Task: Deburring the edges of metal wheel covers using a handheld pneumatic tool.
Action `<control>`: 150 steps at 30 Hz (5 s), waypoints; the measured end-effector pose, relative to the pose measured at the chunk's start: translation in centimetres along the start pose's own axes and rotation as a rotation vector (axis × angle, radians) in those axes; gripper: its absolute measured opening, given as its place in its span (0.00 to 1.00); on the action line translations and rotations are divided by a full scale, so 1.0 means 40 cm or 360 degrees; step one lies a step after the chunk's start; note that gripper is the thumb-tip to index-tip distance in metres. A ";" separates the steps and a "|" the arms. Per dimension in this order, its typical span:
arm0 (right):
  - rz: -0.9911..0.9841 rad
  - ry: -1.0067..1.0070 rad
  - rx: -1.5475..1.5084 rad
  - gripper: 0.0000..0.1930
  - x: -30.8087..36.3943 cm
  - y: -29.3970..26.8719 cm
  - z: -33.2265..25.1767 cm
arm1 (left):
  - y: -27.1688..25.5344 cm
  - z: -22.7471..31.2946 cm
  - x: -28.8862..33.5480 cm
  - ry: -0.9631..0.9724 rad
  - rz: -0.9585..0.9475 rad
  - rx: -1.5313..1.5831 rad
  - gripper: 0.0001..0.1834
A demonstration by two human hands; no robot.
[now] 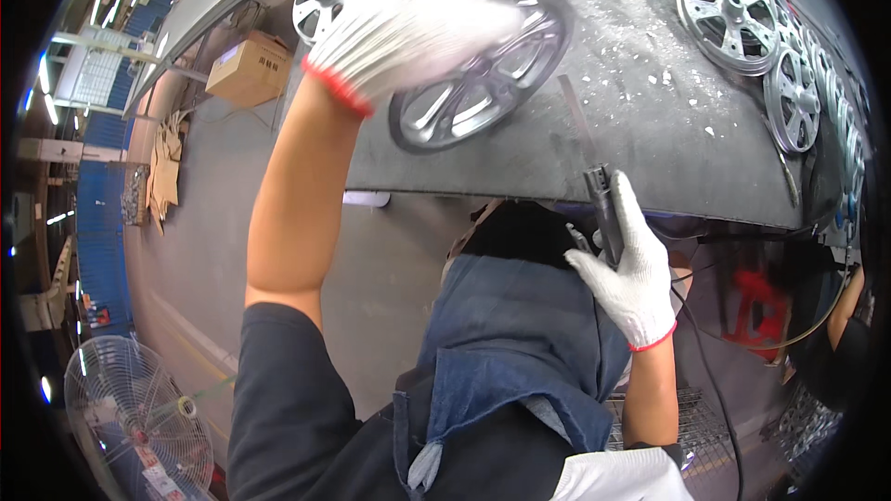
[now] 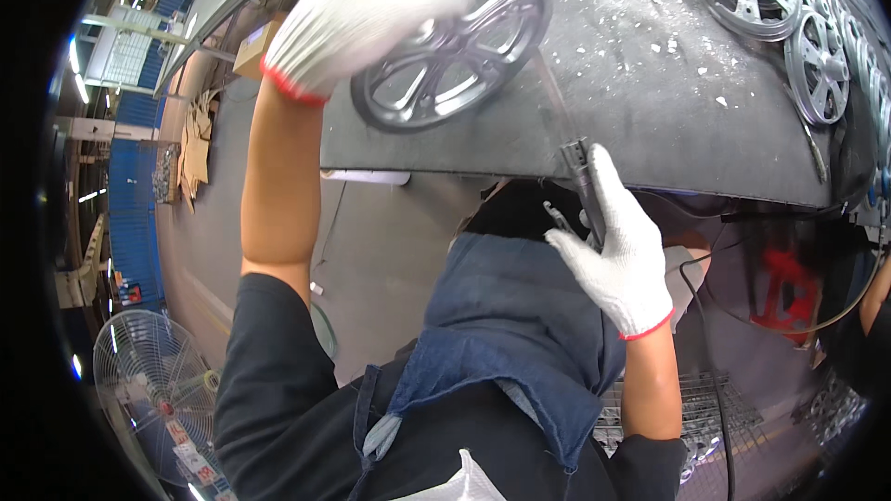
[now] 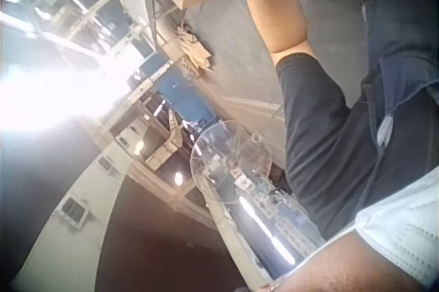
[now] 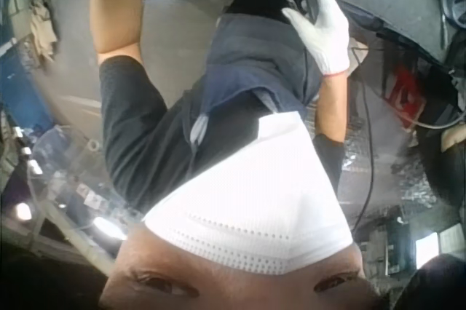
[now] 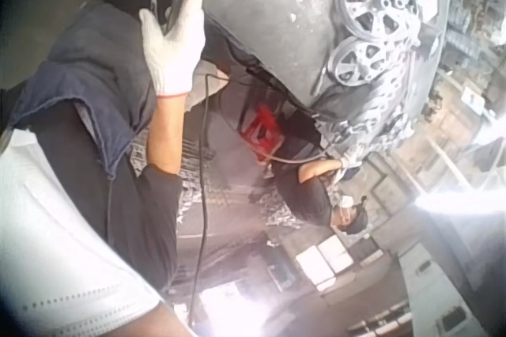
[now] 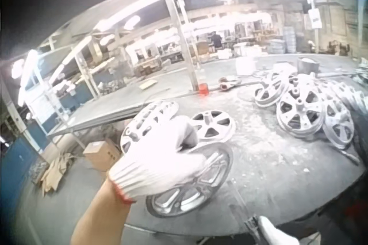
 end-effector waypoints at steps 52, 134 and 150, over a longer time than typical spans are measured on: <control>-0.0149 -0.0095 0.0445 0.37 -0.021 0.016 -0.204 | 0.104 0.108 -0.009 0.0363 0.0103 0.0720 0.23; -0.0559 -0.0092 -0.0514 0.38 -0.077 0.200 0.012 | 0.105 -0.001 0.055 -0.0109 0.0384 0.1182 0.26; 0.0265 -0.0617 0.0893 0.34 -0.072 0.125 -0.075 | 0.115 -0.046 0.079 -0.0121 0.0484 0.1121 0.26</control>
Point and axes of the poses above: each hand's wrist, its own x-axis away from the middle knuckle, its own y-axis out of the palm, z = x × y, the point moved 8 cm from there along -x, towards the middle knuckle, and after that the axes turned 13 degrees about y, right-handed, at the moved point
